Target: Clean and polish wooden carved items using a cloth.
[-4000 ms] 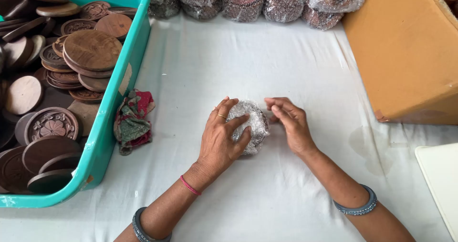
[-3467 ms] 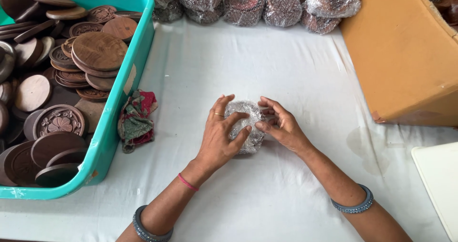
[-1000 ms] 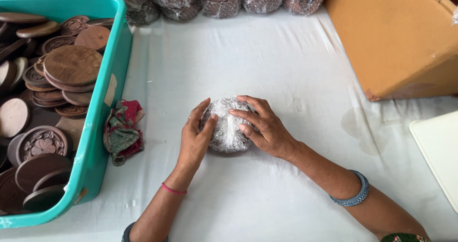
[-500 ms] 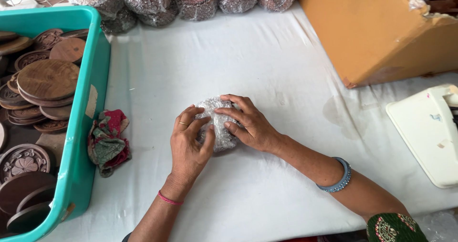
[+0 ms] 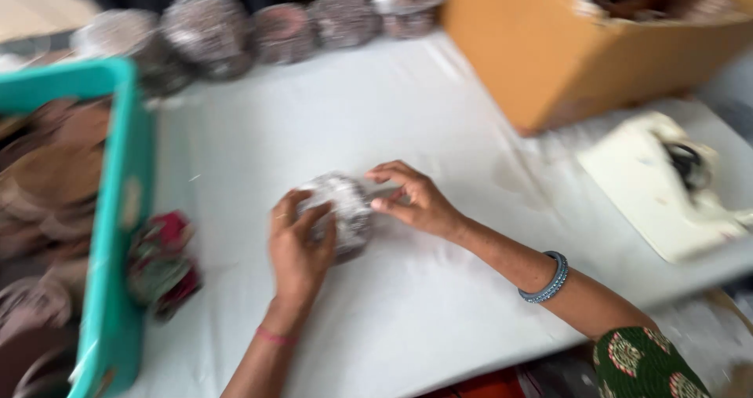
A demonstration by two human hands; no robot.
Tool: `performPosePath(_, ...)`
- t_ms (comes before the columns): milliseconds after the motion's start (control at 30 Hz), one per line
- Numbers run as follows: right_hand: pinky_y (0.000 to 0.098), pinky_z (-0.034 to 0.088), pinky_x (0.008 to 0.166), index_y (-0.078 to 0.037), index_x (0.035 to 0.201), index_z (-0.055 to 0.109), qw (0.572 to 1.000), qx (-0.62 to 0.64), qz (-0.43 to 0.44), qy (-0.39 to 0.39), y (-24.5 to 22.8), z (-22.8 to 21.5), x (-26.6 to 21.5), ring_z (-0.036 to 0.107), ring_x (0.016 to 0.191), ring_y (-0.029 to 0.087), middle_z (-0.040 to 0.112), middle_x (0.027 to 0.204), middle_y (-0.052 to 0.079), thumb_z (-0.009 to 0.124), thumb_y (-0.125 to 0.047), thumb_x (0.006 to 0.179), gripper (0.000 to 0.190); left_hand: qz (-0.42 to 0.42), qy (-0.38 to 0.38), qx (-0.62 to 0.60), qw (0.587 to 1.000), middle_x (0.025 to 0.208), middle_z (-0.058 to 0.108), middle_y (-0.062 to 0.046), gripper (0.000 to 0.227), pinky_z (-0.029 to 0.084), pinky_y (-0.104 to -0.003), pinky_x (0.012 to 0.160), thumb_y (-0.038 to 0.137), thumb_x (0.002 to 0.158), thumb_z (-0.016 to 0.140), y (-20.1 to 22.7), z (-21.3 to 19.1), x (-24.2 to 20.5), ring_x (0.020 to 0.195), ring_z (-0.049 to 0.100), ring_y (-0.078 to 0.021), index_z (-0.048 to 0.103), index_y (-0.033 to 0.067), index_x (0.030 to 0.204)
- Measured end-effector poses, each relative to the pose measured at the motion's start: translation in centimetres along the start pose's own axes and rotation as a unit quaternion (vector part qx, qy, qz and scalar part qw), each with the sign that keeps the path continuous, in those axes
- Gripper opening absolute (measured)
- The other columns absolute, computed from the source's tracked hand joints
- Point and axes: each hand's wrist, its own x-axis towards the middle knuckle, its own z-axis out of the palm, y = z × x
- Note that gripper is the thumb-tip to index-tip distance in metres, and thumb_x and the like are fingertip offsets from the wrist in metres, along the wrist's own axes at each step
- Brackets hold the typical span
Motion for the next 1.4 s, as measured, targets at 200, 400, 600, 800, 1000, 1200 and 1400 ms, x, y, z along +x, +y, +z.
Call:
performPosePath(200, 0.0347, 0.058, 0.094, -0.01, 0.119, 0.072, 0.967, -0.251, -0.026, 0.018, -5.8, -8.9, -10.7, 0.066, 0.112, 0.019, 0.07, 0.119, 0.005, 0.077, -0.018, 0.094, 0.027, -0.009, -0.054, -0.028, 0.998, 0.136, 0.063, -0.014, 0.024, 0.049, -0.045, 0.108, 0.015, 0.092, 0.076, -1.7, -0.2, -0.8, 0.136, 0.052, -0.0338, 0.077, 0.0073, 0.114)
performPosePath(400, 0.0351, 0.059, 0.086, -0.006, 0.108, 0.074, 0.91, -0.315, 0.135, 0.235, -8.5, -20.8, -21.1, 0.071, 0.104, 0.02, 0.073, 0.113, 0.007, 0.075, -0.006, 0.09, 0.018, 0.036, -0.078, 0.116, 0.99, 0.129, 0.062, -0.012, 0.026, 0.055, -0.046, 0.104, 0.035, 0.104, 0.08, -4.5, 0.3, -1.6, 0.131, 0.053, -0.031, 0.079, 0.012, 0.116)
performPosePath(600, 0.0347, 0.058, 0.083, -0.002, 0.111, 0.075, 0.835, -0.338, 0.277, 0.335, -5.5, -29.7, -27.0, 0.07, 0.102, 0.02, 0.072, 0.115, 0.011, 0.07, -0.013, 0.099, 0.017, 0.045, -0.097, 0.142, 0.984, 0.129, 0.062, -0.011, 0.028, 0.056, -0.049, 0.107, 0.039, 0.102, 0.078, -4.8, -0.1, -1.3, 0.136, 0.055, -0.033, 0.079, 0.0142, 0.114)
performPosePath(800, 0.0303, 0.053, 0.088, 0.001, 0.107, 0.077, 0.847, -0.252, 0.348, 0.312, -1.1, -32.4, -29.0, 0.069, 0.099, 0.018, 0.074, 0.11, 0.01, 0.068, -0.011, 0.096, 0.019, 0.033, -0.099, 0.137, 0.985, 0.129, 0.061, -0.01, 0.027, 0.056, -0.049, 0.104, 0.039, 0.102, 0.077, -4.5, -0.2, -1.1, 0.135, 0.054, -0.0332, 0.079, 0.0149, 0.113)
performPosePath(1000, 0.0291, 0.054, 0.088, 0.005, 0.109, 0.074, 0.876, -0.129, 0.334, 0.322, 1.0, -33.5, -30.6, 0.068, 0.094, 0.017, 0.074, 0.102, 0.012, 0.066, -0.005, 0.095, 0.019, 0.022, -0.105, 0.128, 0.986, 0.134, 0.062, -0.011, 0.026, 0.056, -0.049, 0.102, 0.038, 0.103, 0.077, -4.1, -0.4, -1.0, 0.134, 0.054, -0.0313, 0.079, 0.0145, 0.114)
performPosePath(1200, 0.0283, 0.053, 0.085, 0.003, 0.11, 0.074, 0.874, -0.095, 0.339, 0.335, 0.6, -33.5, -30.6, 0.068, 0.094, 0.016, 0.074, 0.1, 0.01, 0.069, -0.008, 0.095, 0.02, 0.004, -0.118, 0.11, 0.987, 0.136, 0.062, -0.008, 0.023, 0.057, -0.046, 0.1, 0.036, 0.104, 0.075, -3.6, -0.5, -0.8, 0.135, 0.052, -0.0296, 0.079, 0.0154, 0.114)
performPosePath(1400, 0.0289, 0.053, 0.086, 0.001, 0.108, 0.074, 0.864, -0.081, 0.359, 0.344, -0.3, -33.2, -29.8, 0.067, 0.094, 0.015, 0.074, 0.098, 0.007, 0.072, -0.009, 0.093, 0.018, -0.01, -0.121, 0.089, 0.989, 0.136, 0.061, -0.009, 0.023, 0.056, -0.046, 0.099, 0.037, 0.105, 0.073, -2.9, -0.8, -0.6, 0.136, 0.051, -0.0294, 0.078, 0.0159, 0.114)
